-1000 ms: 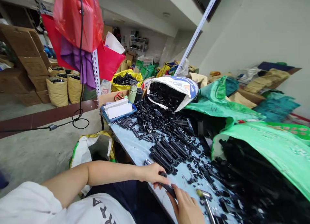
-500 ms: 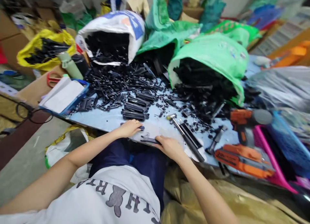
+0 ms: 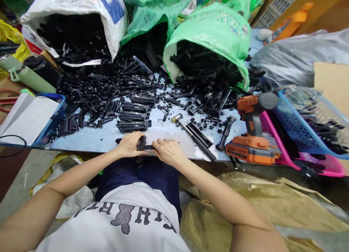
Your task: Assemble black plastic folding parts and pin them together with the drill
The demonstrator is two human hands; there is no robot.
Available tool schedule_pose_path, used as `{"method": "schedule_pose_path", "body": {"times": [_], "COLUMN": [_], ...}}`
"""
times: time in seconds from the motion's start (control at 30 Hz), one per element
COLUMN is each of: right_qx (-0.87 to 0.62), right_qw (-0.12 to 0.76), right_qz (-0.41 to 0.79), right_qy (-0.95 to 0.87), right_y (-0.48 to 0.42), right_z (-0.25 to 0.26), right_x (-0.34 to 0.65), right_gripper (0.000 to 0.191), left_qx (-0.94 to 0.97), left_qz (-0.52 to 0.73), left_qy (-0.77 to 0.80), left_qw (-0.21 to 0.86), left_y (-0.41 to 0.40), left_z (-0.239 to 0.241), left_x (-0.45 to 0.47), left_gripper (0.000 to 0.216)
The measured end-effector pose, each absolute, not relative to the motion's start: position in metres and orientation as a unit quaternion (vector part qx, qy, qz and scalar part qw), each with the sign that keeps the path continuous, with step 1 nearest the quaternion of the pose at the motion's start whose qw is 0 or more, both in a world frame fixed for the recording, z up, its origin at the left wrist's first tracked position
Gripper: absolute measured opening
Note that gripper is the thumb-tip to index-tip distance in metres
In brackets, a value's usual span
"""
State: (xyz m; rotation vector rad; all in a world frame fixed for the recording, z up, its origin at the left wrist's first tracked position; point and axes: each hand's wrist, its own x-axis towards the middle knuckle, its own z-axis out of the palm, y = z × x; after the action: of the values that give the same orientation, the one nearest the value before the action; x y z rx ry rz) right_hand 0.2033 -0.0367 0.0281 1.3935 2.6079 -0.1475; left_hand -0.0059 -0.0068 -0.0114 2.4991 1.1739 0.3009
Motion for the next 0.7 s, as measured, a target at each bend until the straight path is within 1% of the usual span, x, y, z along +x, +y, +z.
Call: {"method": "schedule_pose_path", "body": {"times": [0.07, 0.13, 0.2, 0.27, 0.37, 0.4, 0.47, 0.53, 0.57, 0.63, 0.7], "right_qx": [0.469, 0.467, 0.454, 0.440, 0.445, 0.454, 0.493, 0.562, 0.596, 0.635, 0.631], "right_qw": [0.084, 0.075, 0.072, 0.075, 0.057, 0.040, -0.004, -0.041, -0.048, -0.039, -0.011], "right_qz": [-0.031, -0.023, -0.031, -0.055, -0.095, -0.104, -0.101, -0.070, -0.053, -0.024, -0.005], "right_qy": [0.879, 0.881, 0.888, 0.893, 0.889, 0.884, 0.864, 0.823, 0.800, 0.771, 0.776], "right_y": [-0.036, -0.034, -0.031, -0.029, -0.026, -0.024, -0.015, 0.002, 0.013, 0.039, 0.064], "right_z": [0.035, 0.037, 0.035, 0.028, 0.016, 0.014, 0.011, 0.012, 0.014, 0.014, 0.012], "right_x": [0.201, 0.200, 0.203, 0.210, 0.228, 0.235, 0.251, 0.263, 0.266, 0.266, 0.258], "right_gripper": [0.036, 0.036, 0.036, 0.037, 0.036, 0.036, 0.036, 0.034, 0.033, 0.031, 0.030], "left_qx": [0.886, 0.883, 0.879, 0.883, 0.908, 0.916, 0.918, 0.898, 0.888, 0.876, 0.874], "left_qz": [0.131, 0.153, 0.147, 0.105, 0.084, 0.097, 0.121, 0.102, 0.092, 0.088, 0.102], "left_qy": [0.404, 0.403, 0.411, 0.411, 0.360, 0.343, 0.342, 0.400, 0.424, 0.448, 0.451], "left_qw": [0.186, 0.187, 0.192, 0.203, 0.196, 0.184, 0.157, 0.150, 0.152, 0.153, 0.147], "left_y": [-0.007, -0.007, -0.007, -0.007, 0.001, 0.008, 0.029, 0.054, 0.066, 0.084, 0.088], "left_z": [-0.016, -0.020, -0.020, -0.018, -0.008, -0.004, 0.002, 0.006, 0.007, 0.010, 0.014], "left_x": [-0.008, -0.009, -0.009, -0.004, 0.016, 0.028, 0.056, 0.086, 0.100, 0.118, 0.120], "left_gripper": [0.044, 0.040, 0.043, 0.048, 0.053, 0.051, 0.038, 0.024, 0.021, 0.020, 0.021]}}
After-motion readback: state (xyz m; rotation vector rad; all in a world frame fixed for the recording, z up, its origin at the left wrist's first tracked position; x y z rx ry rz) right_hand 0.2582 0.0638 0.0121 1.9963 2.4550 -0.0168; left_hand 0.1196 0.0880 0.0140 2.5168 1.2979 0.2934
